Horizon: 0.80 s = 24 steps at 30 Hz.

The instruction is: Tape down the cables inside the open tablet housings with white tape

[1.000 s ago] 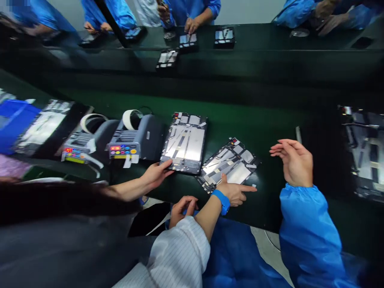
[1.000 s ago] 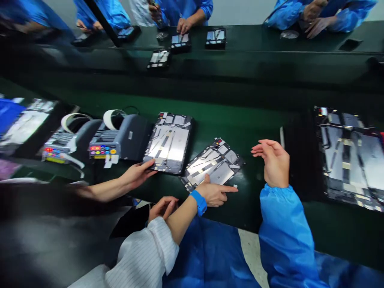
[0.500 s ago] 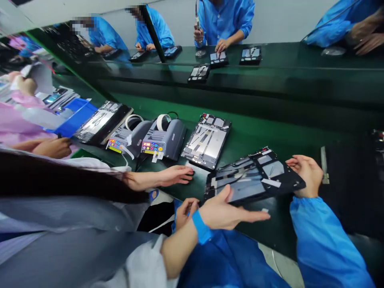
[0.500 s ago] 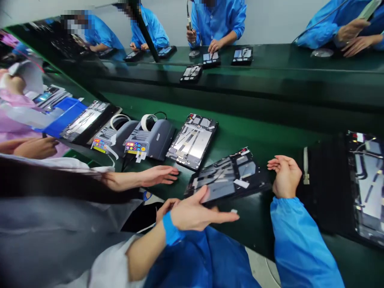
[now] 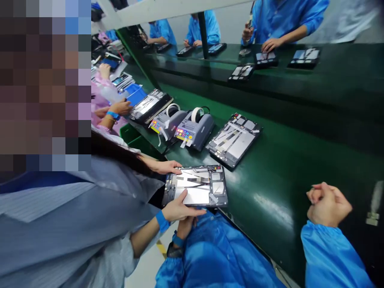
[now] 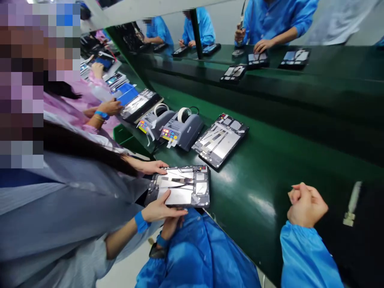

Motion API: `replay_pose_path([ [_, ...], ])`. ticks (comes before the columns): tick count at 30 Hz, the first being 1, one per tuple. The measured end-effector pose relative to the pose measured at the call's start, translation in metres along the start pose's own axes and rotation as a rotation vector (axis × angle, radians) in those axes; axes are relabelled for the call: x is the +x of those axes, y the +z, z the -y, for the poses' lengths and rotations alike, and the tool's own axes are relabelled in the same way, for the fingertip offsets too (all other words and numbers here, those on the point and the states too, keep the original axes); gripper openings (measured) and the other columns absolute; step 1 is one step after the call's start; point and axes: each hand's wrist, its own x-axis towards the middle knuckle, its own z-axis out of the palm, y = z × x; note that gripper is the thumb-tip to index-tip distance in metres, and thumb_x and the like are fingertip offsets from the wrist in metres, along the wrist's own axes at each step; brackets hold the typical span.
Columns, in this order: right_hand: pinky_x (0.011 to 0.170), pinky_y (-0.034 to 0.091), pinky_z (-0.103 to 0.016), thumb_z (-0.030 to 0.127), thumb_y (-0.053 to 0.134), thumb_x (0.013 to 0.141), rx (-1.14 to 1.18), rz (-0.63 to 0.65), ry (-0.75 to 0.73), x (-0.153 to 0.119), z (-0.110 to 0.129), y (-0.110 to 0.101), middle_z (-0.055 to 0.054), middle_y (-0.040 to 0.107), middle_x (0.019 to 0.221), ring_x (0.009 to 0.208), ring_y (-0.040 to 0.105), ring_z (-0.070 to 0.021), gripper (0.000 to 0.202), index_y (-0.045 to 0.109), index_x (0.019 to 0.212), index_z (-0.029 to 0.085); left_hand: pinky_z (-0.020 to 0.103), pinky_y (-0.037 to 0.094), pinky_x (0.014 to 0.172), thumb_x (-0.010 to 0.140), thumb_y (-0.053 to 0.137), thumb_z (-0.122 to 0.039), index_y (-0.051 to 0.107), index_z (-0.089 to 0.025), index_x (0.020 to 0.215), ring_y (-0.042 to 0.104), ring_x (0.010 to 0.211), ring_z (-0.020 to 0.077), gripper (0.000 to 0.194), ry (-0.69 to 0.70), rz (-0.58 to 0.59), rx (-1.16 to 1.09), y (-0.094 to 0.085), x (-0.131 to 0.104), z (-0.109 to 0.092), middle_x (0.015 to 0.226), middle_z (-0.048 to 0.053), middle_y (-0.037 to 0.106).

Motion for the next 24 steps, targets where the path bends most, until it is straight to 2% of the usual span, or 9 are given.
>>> replay_pose_path([
  [2, 0.045, 0.035, -0.027, 0.027, 0.071, 0.067, -0.041, -0.013, -0.021, -0.001, -0.001, 0.001, 0.005, 0.045, 0.041, 0.035, 0.037, -0.0096, 0.016, 0.060, 0.061, 0.018, 0.028, 0.062, 0.074, 0.097, 0.051, -0.035, 0.004, 0.009, 0.163, 0.074, 0.092, 0.0245, 0.092, -0.072, -0.096, -0.099, -0.012, 0.004, 0.002, 0.107, 0.015, 0.068],
  [4, 0.044, 0.035, -0.028, 0.026, 0.070, 0.064, -0.077, -0.030, -0.047, -0.001, -0.003, 0.002, 0.003, 0.047, 0.043, 0.036, 0.038, -0.0106, 0.014, 0.059, 0.059, 0.019, 0.022, 0.061, 0.071, 0.098, 0.049, -0.032, 0.002, 0.012, 0.161, 0.073, 0.083, 0.0203, 0.090, -0.127, -0.201, -0.223, -0.019, 0.009, 0.005, 0.098, 0.012, 0.067],
  [6, 0.042, 0.033, -0.029, 0.026, 0.070, 0.061, -0.098, -0.032, -0.058, -0.001, -0.005, 0.004, 0.002, 0.049, 0.044, 0.035, 0.039, -0.0119, 0.013, 0.058, 0.058, 0.020, 0.021, 0.061, 0.071, 0.099, 0.049, -0.032, 0.010, 0.011, 0.160, 0.073, 0.082, 0.0201, 0.084, -0.179, -0.276, -0.288, -0.020, 0.013, 0.006, 0.096, 0.012, 0.065],
  [9, 0.039, 0.030, -0.028, 0.025, 0.069, 0.059, -0.128, -0.022, -0.057, -0.003, -0.003, 0.008, 0.000, 0.052, 0.046, 0.036, 0.041, -0.0131, 0.011, 0.059, 0.058, 0.020, 0.026, 0.064, 0.078, 0.100, 0.050, -0.038, 0.026, 0.004, 0.159, 0.074, 0.100, 0.0238, 0.076, -0.259, -0.319, -0.326, -0.009, 0.018, 0.006, 0.112, 0.020, 0.062],
  [12, 0.039, 0.030, -0.026, 0.025, 0.068, 0.061, -0.168, -0.025, -0.058, -0.007, 0.001, 0.011, 0.000, 0.053, 0.048, 0.038, 0.043, -0.0125, 0.009, 0.062, 0.060, 0.018, 0.025, 0.064, 0.086, 0.102, 0.042, -0.031, 0.035, -0.002, 0.156, 0.073, 0.114, 0.0211, 0.062, -0.228, -0.248, -0.506, 0.006, 0.025, 0.003, 0.126, 0.022, 0.059],
  [15, 0.040, 0.030, -0.025, 0.024, 0.068, 0.063, -0.188, -0.023, -0.059, -0.010, 0.002, 0.013, 0.001, 0.053, 0.048, 0.038, 0.044, -0.0112, 0.009, 0.064, 0.062, 0.017, 0.027, 0.065, 0.088, 0.098, 0.028, -0.016, 0.047, -0.005, 0.148, 0.074, 0.114, 0.0194, 0.054, -0.094, -0.102, -0.657, 0.011, 0.035, -0.003, 0.121, 0.020, 0.067],
  [20, 0.039, 0.030, -0.024, 0.025, 0.069, 0.064, -0.220, -0.025, -0.048, -0.013, 0.004, 0.014, 0.000, 0.055, 0.053, 0.040, 0.045, -0.0107, 0.010, 0.064, 0.065, 0.016, 0.039, 0.062, 0.095, 0.092, 0.028, -0.014, 0.058, -0.010, 0.137, 0.077, 0.108, 0.0216, 0.055, -0.011, -0.012, -0.647, 0.007, 0.043, -0.017, 0.113, 0.017, 0.075],
  [24, 0.039, 0.030, -0.025, 0.029, 0.070, 0.064, -0.309, -0.039, -0.004, -0.012, 0.005, 0.011, -0.002, 0.056, 0.056, 0.042, 0.047, -0.0125, 0.013, 0.066, 0.067, 0.017, 0.032, 0.063, 0.090, 0.095, 0.030, -0.016, 0.056, -0.009, 0.142, 0.076, 0.110, 0.0190, 0.054, 0.027, 0.011, -0.611, 0.015, 0.037, -0.018, 0.113, 0.017, 0.072],
])
